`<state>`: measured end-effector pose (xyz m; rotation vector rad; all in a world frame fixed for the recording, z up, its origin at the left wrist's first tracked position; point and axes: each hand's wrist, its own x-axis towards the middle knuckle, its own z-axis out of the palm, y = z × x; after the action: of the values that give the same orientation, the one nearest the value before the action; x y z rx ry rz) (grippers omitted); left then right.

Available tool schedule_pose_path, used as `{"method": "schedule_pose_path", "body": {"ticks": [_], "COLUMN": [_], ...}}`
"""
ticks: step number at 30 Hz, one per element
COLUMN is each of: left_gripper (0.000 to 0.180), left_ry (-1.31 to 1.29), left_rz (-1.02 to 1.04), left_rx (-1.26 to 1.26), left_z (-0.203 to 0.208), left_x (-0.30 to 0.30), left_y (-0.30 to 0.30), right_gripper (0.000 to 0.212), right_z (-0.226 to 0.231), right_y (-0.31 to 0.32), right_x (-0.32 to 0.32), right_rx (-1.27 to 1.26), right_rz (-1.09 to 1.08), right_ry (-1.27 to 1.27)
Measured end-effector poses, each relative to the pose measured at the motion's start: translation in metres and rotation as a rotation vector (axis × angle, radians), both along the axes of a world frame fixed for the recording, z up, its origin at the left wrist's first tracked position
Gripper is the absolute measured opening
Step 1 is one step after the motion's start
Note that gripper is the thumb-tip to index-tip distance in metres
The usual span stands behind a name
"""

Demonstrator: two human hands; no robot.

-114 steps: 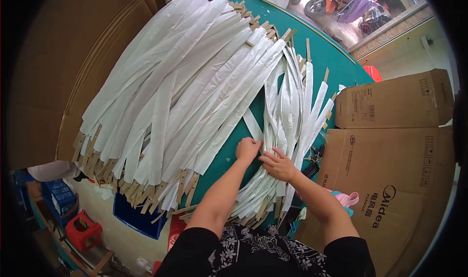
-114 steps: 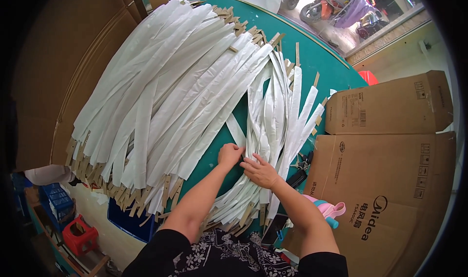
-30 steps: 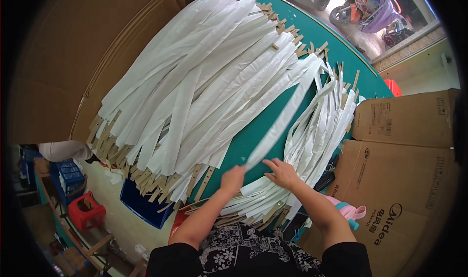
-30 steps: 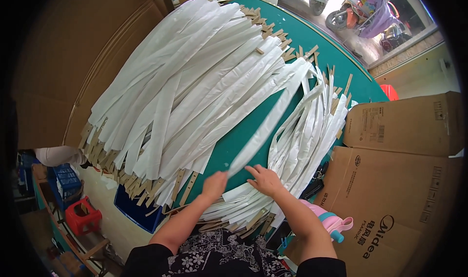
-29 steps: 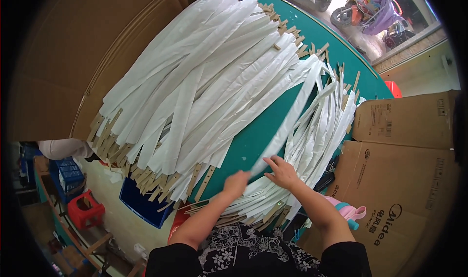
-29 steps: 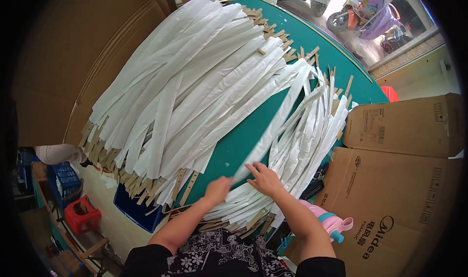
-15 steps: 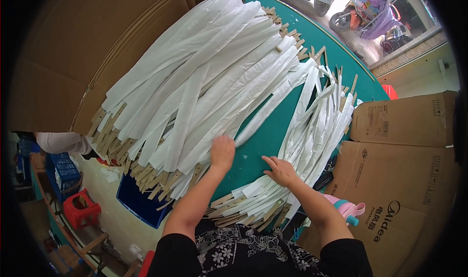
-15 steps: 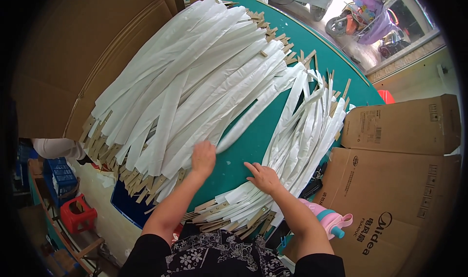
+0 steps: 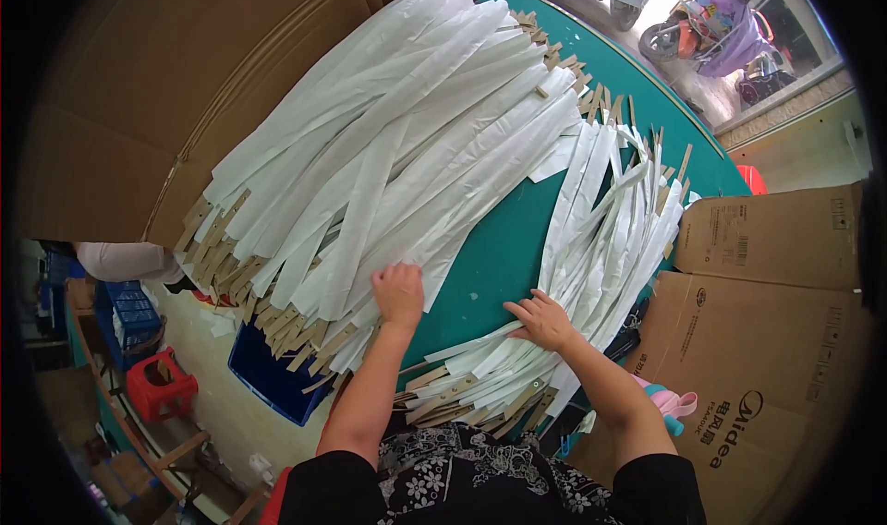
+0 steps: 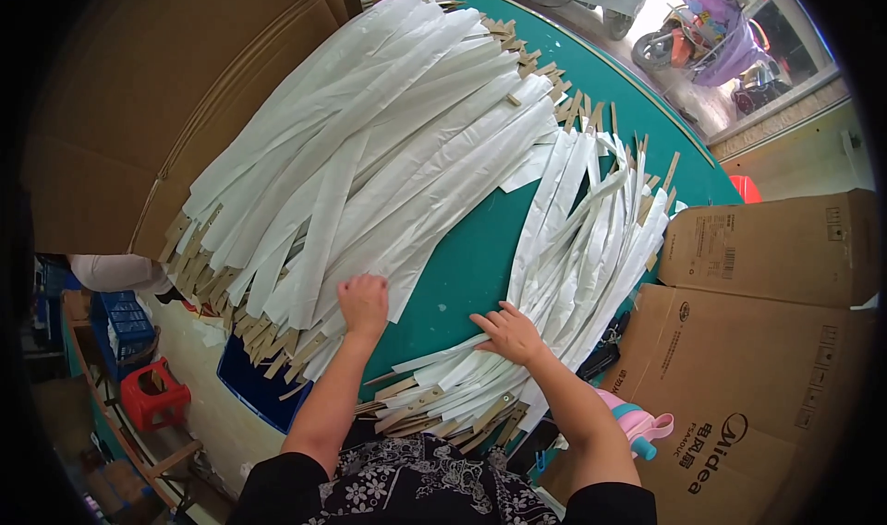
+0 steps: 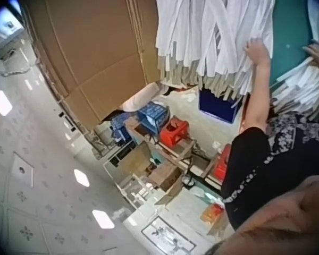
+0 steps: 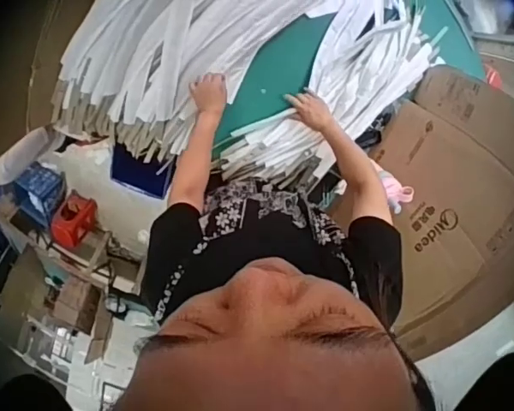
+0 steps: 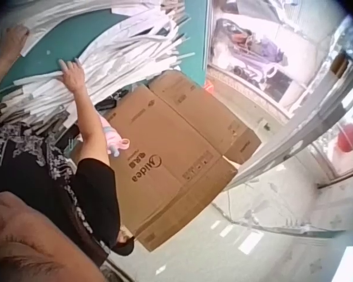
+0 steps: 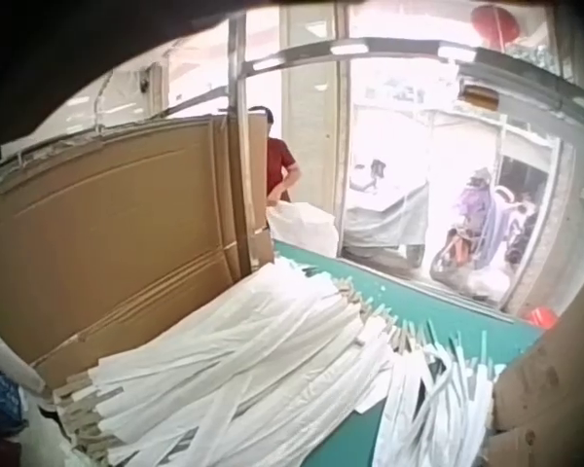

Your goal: Organizing and aligning white industrial straps on a green workbench in a factory setting.

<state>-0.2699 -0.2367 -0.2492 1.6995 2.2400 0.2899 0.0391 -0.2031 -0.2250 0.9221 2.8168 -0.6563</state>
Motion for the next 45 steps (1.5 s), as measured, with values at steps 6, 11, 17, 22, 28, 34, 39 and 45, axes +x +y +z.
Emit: {"method": "schedule_pose_path", "body": {"ticks": [6, 11, 17, 22, 28, 34, 39, 45], "left_gripper": [0.043, 0.029, 0.026, 0.058, 0.039, 0.035, 0.061, 0.050], "left_ry": [-0.043, 0.077, -0.582, -0.072, -0.265, -0.291, 0.017, 0.000], "left_rz": [-0.051, -0.035, -0.466, 0.034, -0.044, -0.590, -0.047, 0.089], "left_rx": [0.335, 0.064, -0.364, 0.328, 0.040, 0.021, 0.433, 0.171], "left_z": [-0.013, 0.006, -0.004, -0.008, -0.049, -0.021, 0.011, -0.014], "left_x": [0.035, 0.022, 0.069, 0.059, 0.066, 0.064, 0.024, 0.002], "left_y": [-0.021, -0.005, -0.039, 0.011, -0.021, -0.057, -0.028, -0.027], "right_gripper": [0.076, 0.071, 0.051, 0.038, 0.059, 0.031, 0.040, 0.074], "right_z": [0.016, 0.019, -0.001, 0.003, 0.023, -0.020, -0.012, 0.002], "right_y": [0.007, 0.019, 0.032, 0.050, 0.064, 0.073, 0.069, 0.071], "right_x": [-0.017, -0.024, -0.037, -0.039, -0.055, -0.041, -0.025, -0.015], "right_rx": [0.048, -0.130, 0.271, 0.184, -0.123, 0.309, 0.006, -0.204], "right_rz": [-0.044, 0.004, -0.031, 0.180, -0.109, 0.152, 0.031, 0.051], "right_ry": [0.042, -0.159, 0.010, -0.124, -0.038, -0.062, -0.174, -0.086]}}
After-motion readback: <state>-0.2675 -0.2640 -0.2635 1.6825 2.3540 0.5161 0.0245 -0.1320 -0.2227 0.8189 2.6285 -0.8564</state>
